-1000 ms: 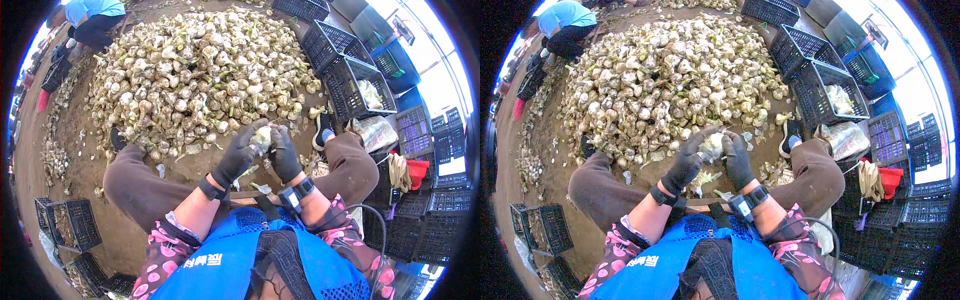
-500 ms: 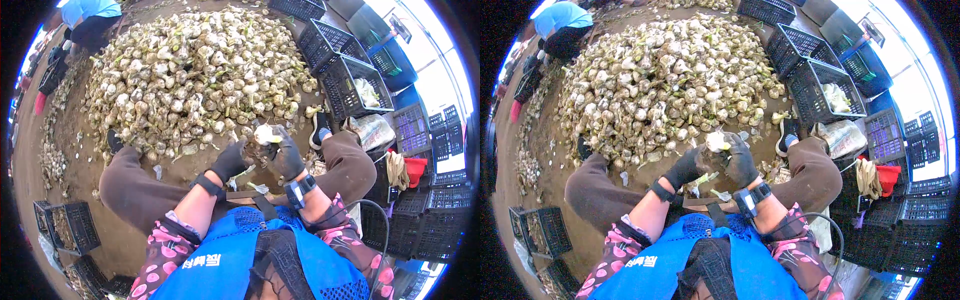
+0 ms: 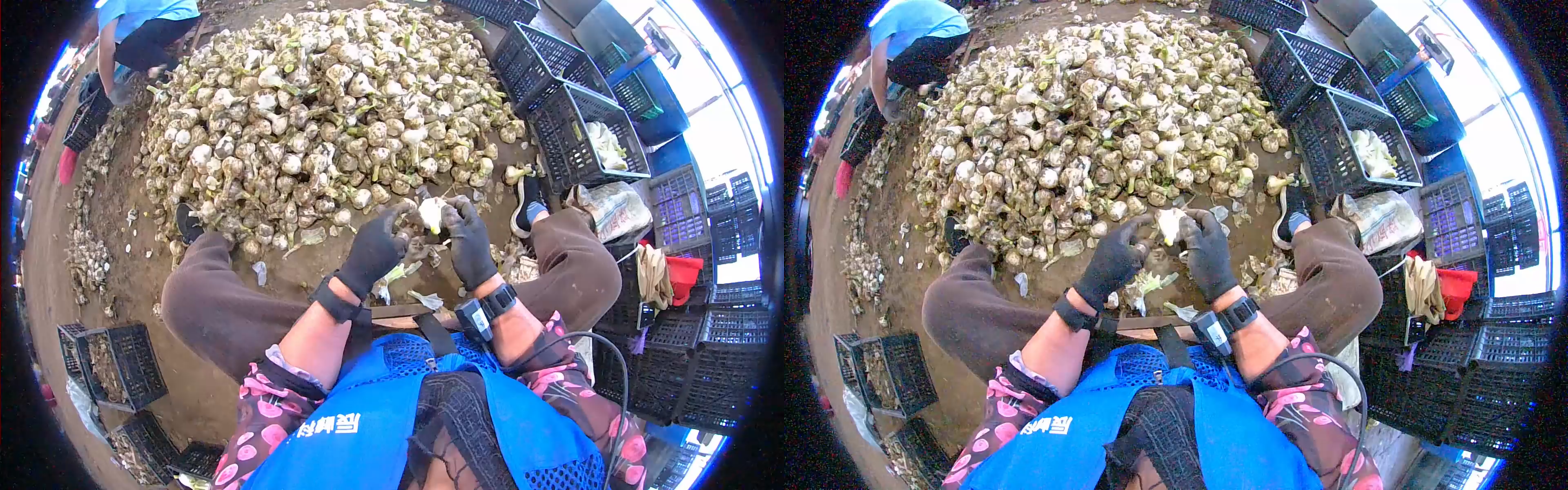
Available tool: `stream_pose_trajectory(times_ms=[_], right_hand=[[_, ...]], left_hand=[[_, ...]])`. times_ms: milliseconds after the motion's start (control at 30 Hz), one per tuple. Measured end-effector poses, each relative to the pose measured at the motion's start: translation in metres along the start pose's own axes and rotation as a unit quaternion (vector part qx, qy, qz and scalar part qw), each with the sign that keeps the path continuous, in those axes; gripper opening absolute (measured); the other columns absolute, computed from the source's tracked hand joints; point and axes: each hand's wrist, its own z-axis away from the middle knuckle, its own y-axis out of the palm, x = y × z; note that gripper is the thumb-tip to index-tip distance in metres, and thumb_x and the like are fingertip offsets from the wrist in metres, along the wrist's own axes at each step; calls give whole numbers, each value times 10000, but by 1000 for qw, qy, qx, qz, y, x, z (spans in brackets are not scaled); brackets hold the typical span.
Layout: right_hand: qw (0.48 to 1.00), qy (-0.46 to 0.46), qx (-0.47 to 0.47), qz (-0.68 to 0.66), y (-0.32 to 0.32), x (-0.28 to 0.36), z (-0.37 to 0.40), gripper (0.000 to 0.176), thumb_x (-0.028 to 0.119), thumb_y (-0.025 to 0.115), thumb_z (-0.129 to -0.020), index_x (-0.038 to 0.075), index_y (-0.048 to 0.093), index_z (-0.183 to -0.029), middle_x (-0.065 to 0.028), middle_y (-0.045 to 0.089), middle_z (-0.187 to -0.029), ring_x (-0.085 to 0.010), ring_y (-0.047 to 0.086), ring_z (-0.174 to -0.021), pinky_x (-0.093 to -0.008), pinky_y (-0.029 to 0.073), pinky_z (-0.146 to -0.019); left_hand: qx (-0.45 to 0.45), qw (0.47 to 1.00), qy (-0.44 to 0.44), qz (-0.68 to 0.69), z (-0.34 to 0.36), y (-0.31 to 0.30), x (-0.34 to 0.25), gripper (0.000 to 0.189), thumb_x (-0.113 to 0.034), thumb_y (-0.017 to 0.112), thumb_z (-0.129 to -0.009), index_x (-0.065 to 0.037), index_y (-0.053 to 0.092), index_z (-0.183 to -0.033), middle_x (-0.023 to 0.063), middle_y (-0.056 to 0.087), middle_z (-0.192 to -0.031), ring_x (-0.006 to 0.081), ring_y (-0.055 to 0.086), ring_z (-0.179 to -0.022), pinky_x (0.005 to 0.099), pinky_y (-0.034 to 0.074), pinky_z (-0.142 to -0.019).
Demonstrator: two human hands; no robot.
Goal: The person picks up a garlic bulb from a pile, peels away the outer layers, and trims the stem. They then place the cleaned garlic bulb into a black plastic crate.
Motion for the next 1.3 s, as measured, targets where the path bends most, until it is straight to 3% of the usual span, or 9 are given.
stream_pose_trajectory(times_ms=[100, 467, 567, 633, 700, 800, 1033, 1233, 1300], right_hand=[[986, -33, -36, 157, 0, -3, 1, 282, 232, 598, -898, 30, 568, -1092, -98, 637, -924, -146, 608, -820, -285, 487, -738], [994, -1, 112, 0, 11, 15, 10, 545, 121, 690, -808, 7, 453, -1286, -57, 577, -1090, -115, 541, -977, -268, 462, -855], [992, 13, 125, 8, 12, 19, 12, 545, 87, 668, -825, 14, 422, -1306, -40, 565, -1077, -96, 536, -958, -249, 460, -838], [992, 22, 127, 10, 12, 19, 10, 533, 54, 640, -848, 15, 396, -1320, -22, 558, -1061, -79, 532, -938, -231, 461, -819], [983, -53, 132, 119, 7, 12, 7, 529, 65, 638, -854, 18, 393, -1321, -30, 562, -1091, -85, 540, -955, -236, 464, -828], [989, -46, 121, 67, 7, 3, 7, 552, 134, 697, -802, 31, 445, -1282, -70, 575, -1109, -116, 551, -988, -275, 463, -863], [987, -2, 154, -42, 5, 7, 4, 527, 104, 632, -865, 6, 390, -1322, -78, 533, -1217, -118, 536, -1043, -268, 459, -879], [876, -325, 37, 355, 10, 9, 5, 484, 142, 600, -897, 0, 398, -1313, -75, 559, -1136, -115, 552, -1017, -263, 464, -855], [993, 21, 74, -86, 13, 9, 9, 392, 198, 534, -938, 1, 449, -1266, -72, 566, -1135, -147, 576, -987, -289, 474, -844]], left_hand=[[-43, 991, 110, 61, 0, 8, -17, 442, -123, 608, -829, -50, 520, -1256, 119, 649, -1102, 204, 633, -939, 325, 497, -808], [-58, 861, -123, 490, 0, 13, -6, 371, -321, 434, -977, -8, 627, -1028, 64, 638, -960, 122, 581, -890, 258, 459, -783], [-144, 895, -41, 420, -4, 13, -16, 364, -324, 434, -979, -18, 625, -1023, 52, 639, -950, 115, 580, -853, 254, 463, -748], [-60, 834, -124, 534, 1, 3, -25, 308, -278, 458, -975, -21, 616, -1039, 45, 639, -955, 93, 561, -831, 251, 463, -740], [-74, 937, -63, 337, -1, 2, -30, 259, -250, 527, -942, -28, 606, -1051, 47, 639, -954, 89, 565, -857, 257, 467, -756], [-31, 950, -105, 293, 0, -3, -25, 313, -238, 573, -906, -16, 568, -1126, 47, 625, -1013, 117, 573, -934, 246, 462, -802], [13, 884, -31, 466, -3, -1, -19, 381, -120, 567, -861, -4, 486, -1214, 79, 588, -1102, 155, 568, -974, 284, 448, -886], [-50, 906, -51, 418, -4, 4, -14, 453, -112, 556, -847, 3, 452, -1273, 85, 578, -1131, 155, 548, -1030, 278, 438, -904], [-31, 874, -10, 485, -5, 2, -22, 494, -114, 544, -846, 10, 429, -1310, 105, 558, -1179, 173, 531, -1078, 288, 412, -949]])
